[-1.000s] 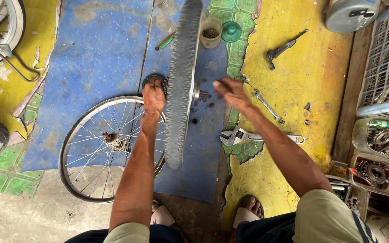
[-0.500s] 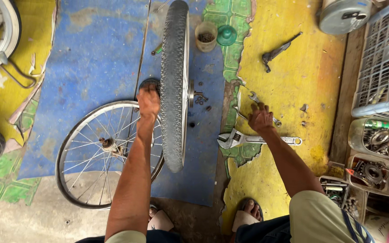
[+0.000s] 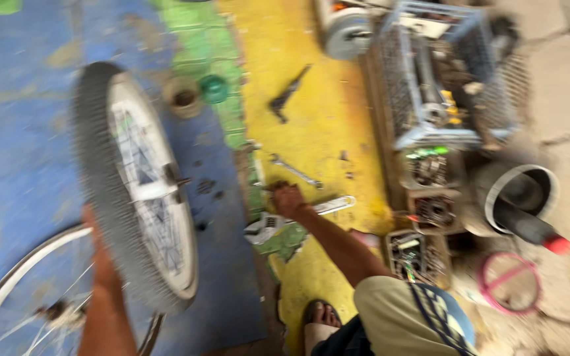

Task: The person uses a wrench to tighten the axle nuts on a bicycle wheel hub. They then use an adjustable wrench to further tighten the nuts on both sides of the hub while holding the wheel upright.

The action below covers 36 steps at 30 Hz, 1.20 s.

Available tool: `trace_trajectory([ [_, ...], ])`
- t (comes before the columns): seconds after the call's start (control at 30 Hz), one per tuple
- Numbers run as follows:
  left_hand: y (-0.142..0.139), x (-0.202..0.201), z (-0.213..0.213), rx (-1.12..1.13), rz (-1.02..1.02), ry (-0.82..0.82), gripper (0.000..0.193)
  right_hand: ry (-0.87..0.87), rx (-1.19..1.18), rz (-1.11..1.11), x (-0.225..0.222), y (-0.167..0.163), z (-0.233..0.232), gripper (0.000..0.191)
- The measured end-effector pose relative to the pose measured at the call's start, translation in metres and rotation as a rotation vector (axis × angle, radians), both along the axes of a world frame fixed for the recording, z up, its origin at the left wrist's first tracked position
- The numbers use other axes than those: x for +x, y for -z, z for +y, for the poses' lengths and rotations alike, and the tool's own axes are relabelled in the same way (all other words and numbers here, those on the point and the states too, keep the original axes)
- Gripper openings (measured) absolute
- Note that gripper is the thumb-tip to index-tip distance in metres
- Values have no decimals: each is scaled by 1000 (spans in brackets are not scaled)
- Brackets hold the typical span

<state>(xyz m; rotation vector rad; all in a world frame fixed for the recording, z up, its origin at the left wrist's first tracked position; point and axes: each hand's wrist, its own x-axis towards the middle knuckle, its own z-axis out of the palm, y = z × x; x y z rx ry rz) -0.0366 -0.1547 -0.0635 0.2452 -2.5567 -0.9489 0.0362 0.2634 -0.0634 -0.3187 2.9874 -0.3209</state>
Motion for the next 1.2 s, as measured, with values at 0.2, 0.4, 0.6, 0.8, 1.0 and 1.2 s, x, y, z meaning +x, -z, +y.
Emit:
trace_trajectory([
  [0.2,24,-15,31,-55,-34,51,27,63,45,-84,18,-20,9,45],
  [0.4,12,-28,91,-103,-63,86,27,-56,99,-244,30,-37,6,49],
  [0.6,-1,-23,75,-143,-53,110,29,-27,23,-323,40,-14,7,45],
  [0.8,-20,9,13,-300,-24,93,31,-117,-80,-313,43,25,15,40],
  [1.0,-43,6,5,-556,-47,147,33,-146,-328,-325,45,17,1,36],
  [1.2,-62,5,21,-688,-70,210,48,-58,-743,-226,43,19,-53,32],
])
